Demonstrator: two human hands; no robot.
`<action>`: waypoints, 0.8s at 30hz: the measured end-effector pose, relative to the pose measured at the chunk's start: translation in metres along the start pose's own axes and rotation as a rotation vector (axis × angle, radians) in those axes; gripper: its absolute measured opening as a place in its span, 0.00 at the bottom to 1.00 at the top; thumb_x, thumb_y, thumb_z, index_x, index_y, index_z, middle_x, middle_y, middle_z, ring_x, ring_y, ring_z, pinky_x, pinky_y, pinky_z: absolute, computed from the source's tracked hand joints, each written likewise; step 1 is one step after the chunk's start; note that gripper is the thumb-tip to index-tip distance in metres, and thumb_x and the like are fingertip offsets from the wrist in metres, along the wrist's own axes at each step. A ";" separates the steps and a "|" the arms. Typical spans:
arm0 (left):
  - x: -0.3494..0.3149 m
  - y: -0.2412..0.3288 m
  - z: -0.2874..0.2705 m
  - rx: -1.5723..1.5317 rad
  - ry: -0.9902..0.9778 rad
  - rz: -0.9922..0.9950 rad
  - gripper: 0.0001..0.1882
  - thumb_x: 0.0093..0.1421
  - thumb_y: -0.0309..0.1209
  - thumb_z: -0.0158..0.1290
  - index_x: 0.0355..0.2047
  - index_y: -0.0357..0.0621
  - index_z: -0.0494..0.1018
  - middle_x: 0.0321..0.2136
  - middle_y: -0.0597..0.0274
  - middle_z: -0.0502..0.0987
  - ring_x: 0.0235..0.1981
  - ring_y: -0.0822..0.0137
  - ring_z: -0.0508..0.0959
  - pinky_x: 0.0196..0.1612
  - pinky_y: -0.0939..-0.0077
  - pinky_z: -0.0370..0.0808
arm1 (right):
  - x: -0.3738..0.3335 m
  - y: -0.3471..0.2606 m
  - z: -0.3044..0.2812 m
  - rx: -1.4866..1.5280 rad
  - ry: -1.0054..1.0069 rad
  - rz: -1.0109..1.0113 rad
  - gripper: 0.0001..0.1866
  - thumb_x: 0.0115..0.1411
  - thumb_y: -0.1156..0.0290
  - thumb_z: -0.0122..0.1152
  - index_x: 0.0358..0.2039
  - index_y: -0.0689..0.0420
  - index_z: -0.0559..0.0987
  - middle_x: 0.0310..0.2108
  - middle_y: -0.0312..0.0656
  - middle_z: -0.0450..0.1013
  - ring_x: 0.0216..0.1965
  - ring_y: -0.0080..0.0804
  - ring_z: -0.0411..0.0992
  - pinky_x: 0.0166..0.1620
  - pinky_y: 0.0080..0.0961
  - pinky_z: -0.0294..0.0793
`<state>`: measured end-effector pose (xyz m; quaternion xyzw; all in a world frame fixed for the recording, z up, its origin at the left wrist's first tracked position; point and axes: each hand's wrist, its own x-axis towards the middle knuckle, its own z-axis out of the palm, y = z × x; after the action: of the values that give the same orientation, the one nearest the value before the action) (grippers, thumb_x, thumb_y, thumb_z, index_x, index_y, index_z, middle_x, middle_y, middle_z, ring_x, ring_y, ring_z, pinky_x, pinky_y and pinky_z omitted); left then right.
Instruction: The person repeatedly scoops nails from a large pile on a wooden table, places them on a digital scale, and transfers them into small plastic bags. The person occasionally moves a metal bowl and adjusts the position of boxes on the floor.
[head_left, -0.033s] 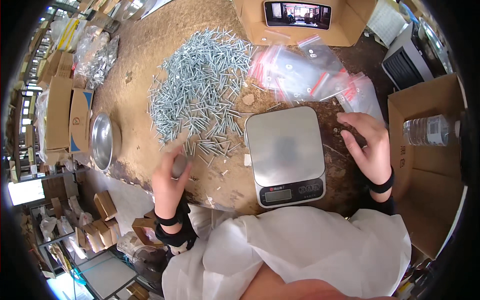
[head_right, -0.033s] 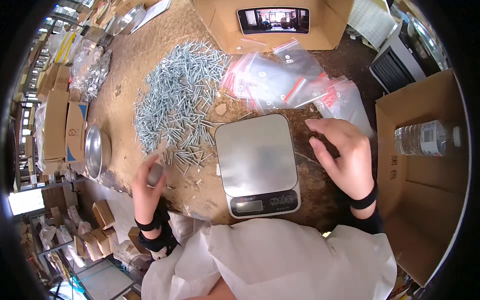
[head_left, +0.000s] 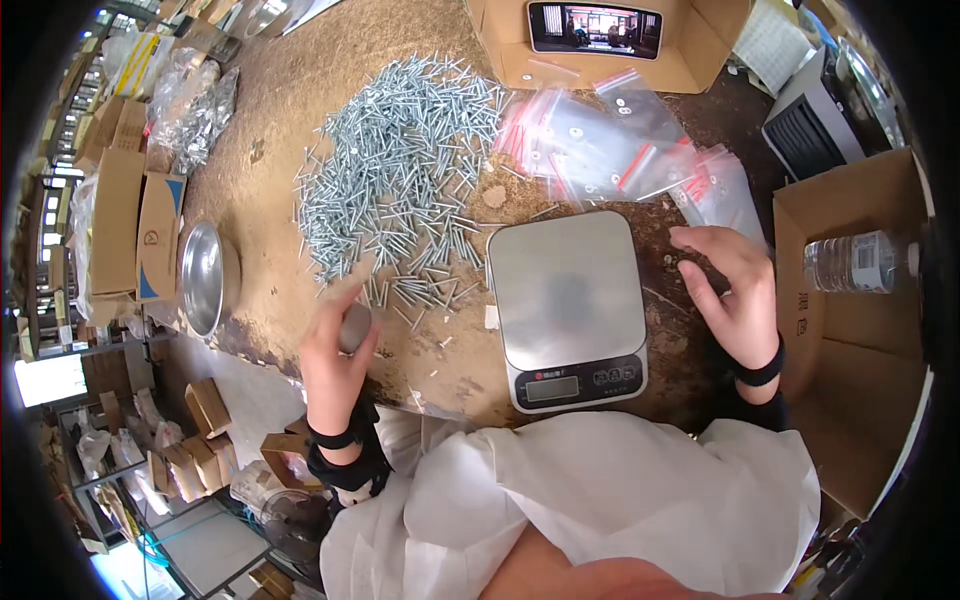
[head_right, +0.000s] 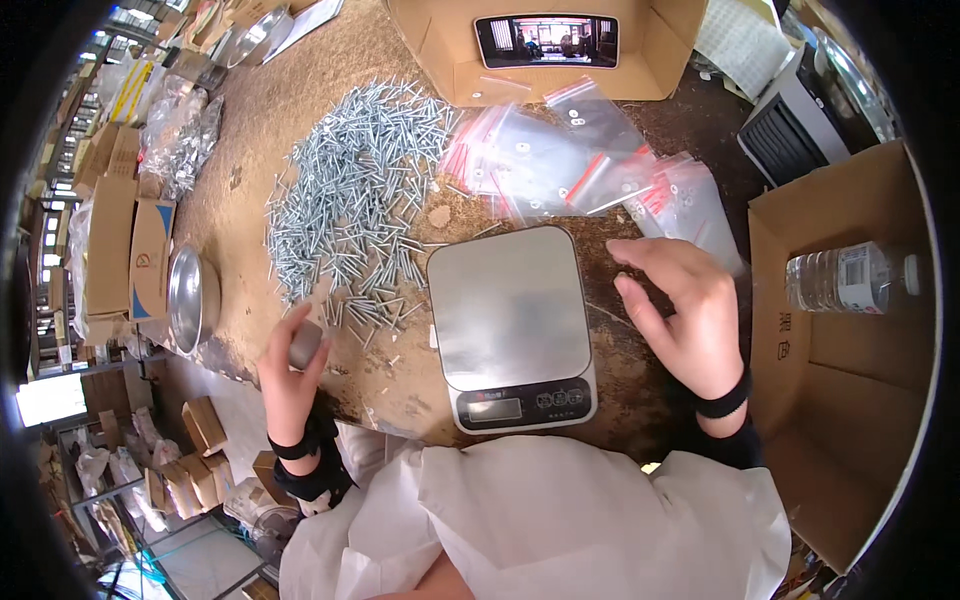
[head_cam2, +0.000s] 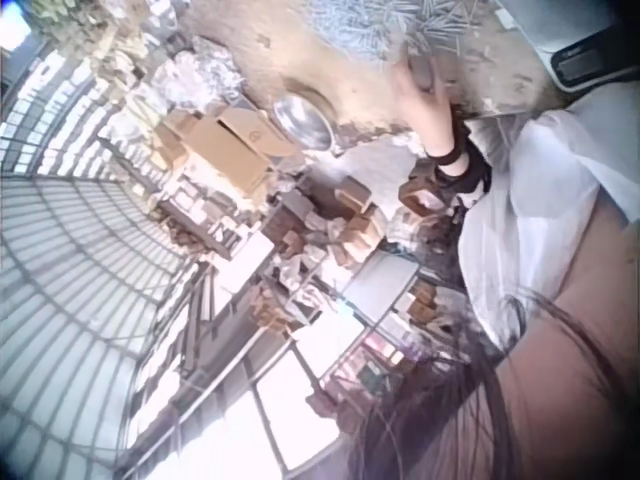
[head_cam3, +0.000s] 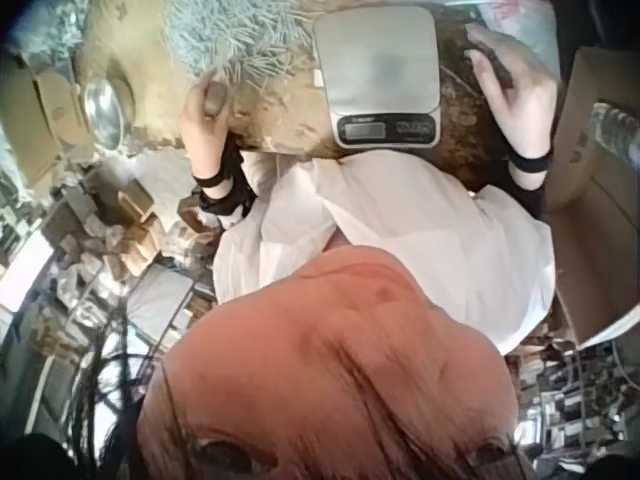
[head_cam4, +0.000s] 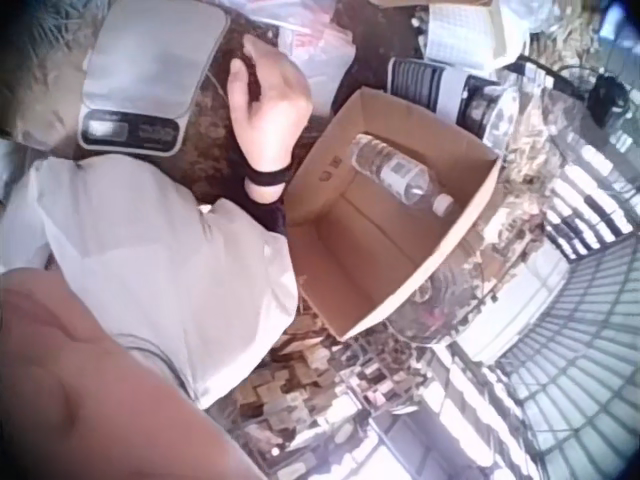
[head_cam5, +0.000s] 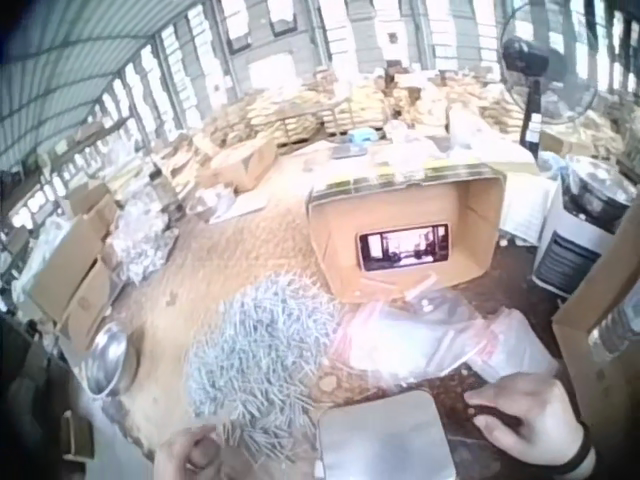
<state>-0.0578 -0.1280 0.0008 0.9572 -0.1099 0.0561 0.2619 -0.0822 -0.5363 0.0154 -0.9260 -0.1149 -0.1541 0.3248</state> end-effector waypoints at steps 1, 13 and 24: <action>0.000 0.008 0.001 0.003 0.018 0.049 0.25 0.50 0.21 0.64 0.50 0.39 0.73 0.42 0.52 0.79 0.42 0.56 0.79 0.46 0.67 0.75 | -0.002 0.001 0.000 0.006 0.003 -0.022 0.12 0.53 0.77 0.65 0.39 0.61 0.81 0.35 0.48 0.79 0.38 0.48 0.77 0.42 0.36 0.75; 0.015 0.101 0.046 -0.214 -0.138 0.621 0.29 0.44 0.27 0.68 0.50 0.42 0.74 0.27 0.60 0.75 0.29 0.57 0.76 0.35 0.66 0.75 | -0.015 -0.004 0.004 0.075 -0.053 -0.230 0.14 0.50 0.70 0.69 0.38 0.58 0.81 0.31 0.43 0.78 0.35 0.45 0.76 0.46 0.43 0.75; 0.000 0.158 0.079 -0.306 0.075 1.108 0.26 0.52 0.29 0.56 0.54 0.54 0.72 0.37 0.66 0.75 0.43 0.63 0.75 0.52 0.59 0.73 | -0.032 -0.039 0.016 0.465 -0.278 -0.321 0.44 0.42 0.65 0.74 0.61 0.62 0.67 0.51 0.50 0.71 0.51 0.52 0.71 0.55 0.44 0.69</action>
<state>-0.0918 -0.3010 0.0106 0.7054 -0.5923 0.2022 0.3328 -0.1208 -0.5001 0.0142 -0.8093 -0.3348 -0.0449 0.4804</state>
